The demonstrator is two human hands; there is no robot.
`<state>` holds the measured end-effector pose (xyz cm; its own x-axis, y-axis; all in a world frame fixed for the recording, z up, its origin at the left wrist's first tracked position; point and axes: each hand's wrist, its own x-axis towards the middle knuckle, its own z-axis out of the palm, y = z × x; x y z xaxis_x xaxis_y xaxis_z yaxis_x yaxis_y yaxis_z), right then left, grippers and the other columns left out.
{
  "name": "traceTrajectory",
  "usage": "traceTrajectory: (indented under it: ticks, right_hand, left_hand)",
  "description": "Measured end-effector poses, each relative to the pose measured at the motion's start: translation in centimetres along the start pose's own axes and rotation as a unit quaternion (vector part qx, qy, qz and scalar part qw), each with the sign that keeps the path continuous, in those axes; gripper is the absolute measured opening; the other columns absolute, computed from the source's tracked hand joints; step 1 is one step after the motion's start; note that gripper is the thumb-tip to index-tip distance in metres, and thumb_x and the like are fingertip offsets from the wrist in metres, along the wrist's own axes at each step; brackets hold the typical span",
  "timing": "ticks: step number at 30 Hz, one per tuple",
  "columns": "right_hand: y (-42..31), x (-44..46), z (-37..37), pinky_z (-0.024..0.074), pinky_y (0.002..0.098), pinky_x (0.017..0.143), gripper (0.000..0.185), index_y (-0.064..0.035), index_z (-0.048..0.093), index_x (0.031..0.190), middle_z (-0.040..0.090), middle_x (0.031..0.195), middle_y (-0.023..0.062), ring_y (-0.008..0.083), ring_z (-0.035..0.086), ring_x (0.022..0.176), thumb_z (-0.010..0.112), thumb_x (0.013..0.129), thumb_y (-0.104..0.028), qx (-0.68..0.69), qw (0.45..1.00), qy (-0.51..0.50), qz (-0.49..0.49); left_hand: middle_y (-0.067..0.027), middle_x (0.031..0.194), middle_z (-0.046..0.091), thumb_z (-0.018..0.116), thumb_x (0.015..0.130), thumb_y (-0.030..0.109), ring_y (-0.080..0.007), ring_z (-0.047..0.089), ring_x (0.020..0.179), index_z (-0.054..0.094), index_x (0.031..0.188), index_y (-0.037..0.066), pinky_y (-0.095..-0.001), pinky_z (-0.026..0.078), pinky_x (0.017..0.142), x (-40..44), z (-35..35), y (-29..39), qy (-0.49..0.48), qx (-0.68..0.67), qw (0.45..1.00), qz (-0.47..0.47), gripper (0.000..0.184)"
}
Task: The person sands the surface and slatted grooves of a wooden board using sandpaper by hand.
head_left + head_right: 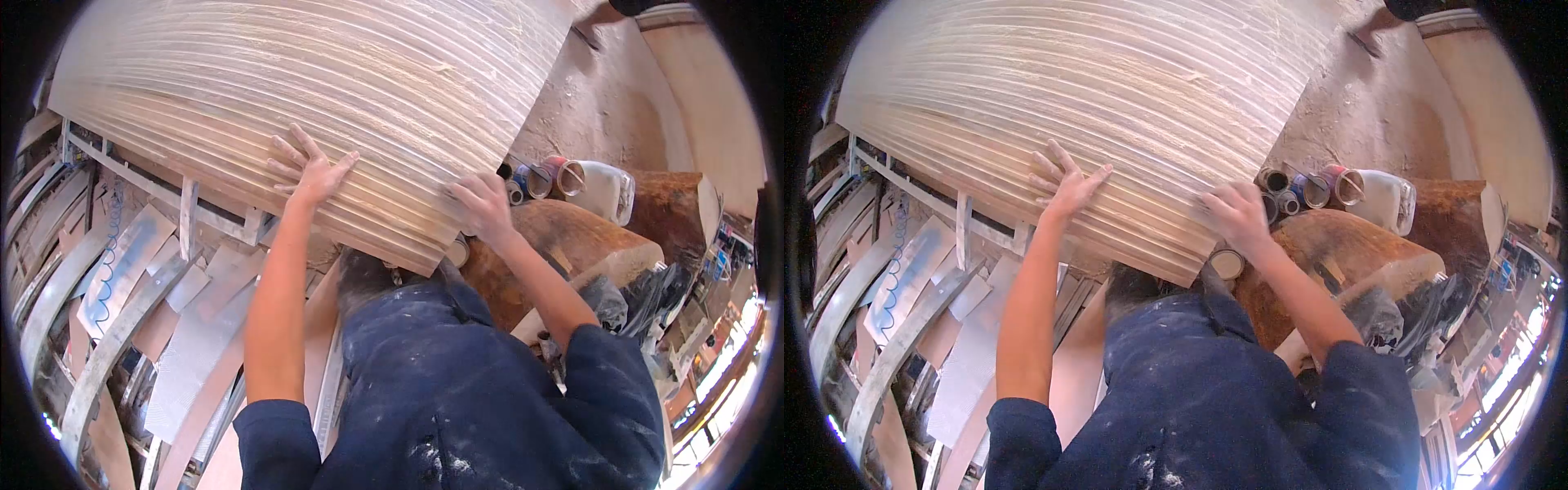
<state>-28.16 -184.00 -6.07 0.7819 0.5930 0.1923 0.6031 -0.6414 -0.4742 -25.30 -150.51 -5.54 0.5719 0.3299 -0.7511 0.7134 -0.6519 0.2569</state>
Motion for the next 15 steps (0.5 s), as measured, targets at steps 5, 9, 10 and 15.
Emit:
traceTrajectory:
  ticks: [5, 9, 10, 15]
  right_hand:
    - [-5.5, 12.9, 8.2, 0.0496, 0.0467, 0.093, 0.023, -0.0104, 0.071, 0.106, 0.067, 0.108, 0.01, 0.0306, 0.06, 0.11, 0.067, 0.084, -0.011, 0.037, 0.998, 0.05, 0.006]
    - [-2.4, 6.4, 3.0, 0.049, 0.0435, 0.093, 0.028, -0.0112, 0.072, 0.11, 0.066, 0.108, 0.0087, 0.0296, 0.06, 0.11, 0.071, 0.082, -0.016, 0.017, 1.0, -0.023, -0.005]
    - [-1.1, 2.8, 0.8, 0.0486, 0.0425, 0.092, 0.029, -0.0117, 0.072, 0.109, 0.066, 0.105, 0.0077, 0.029, 0.06, 0.106, 0.073, 0.081, -0.018, 0.022, 1.0, -0.015, -0.004]
    - [-0.4, 0.7, 0.0, 0.048, 0.0428, 0.091, 0.025, -0.0116, 0.074, 0.105, 0.067, 0.098, 0.0053, 0.0282, 0.061, 0.1, 0.075, 0.081, -0.019, 0.029, 0.999, -0.007, 0.012]
  left_hand:
    - [-0.0274, 0.159, -0.04, 0.074, 0.075, 0.076, -0.062, -0.033, 0.142, -0.032, 0.158, 0.021, -0.0818, -0.01, 0.108, 0.5, 0.4, -0.7, 0.014, 0.015, 1.0, -0.003, 0.145]
    - [-0.0271, 0.159, -0.04, 0.073, 0.076, 0.076, -0.0618, -0.034, 0.142, -0.032, 0.158, 0.021, -0.0821, -0.01, 0.108, 0.0, 0.4, -0.3, 0.02, 0.011, 1.0, 0.007, 0.144]
    - [-0.0274, 0.159, -0.04, 0.073, 0.077, 0.076, -0.0615, -0.034, 0.142, -0.032, 0.158, 0.021, -0.0823, -0.011, 0.107, 0.1, 0.5, -0.3, 0.017, 0.012, 1.0, 0.003, 0.143]
    - [-0.0258, 0.161, -0.039, 0.066, 0.083, 0.075, -0.0609, -0.034, 0.142, -0.03, 0.159, 0.022, -0.0822, -0.012, 0.106, 0.1, 0.1, -0.5, 0.013, -0.006, 1.0, 0.007, 0.134]
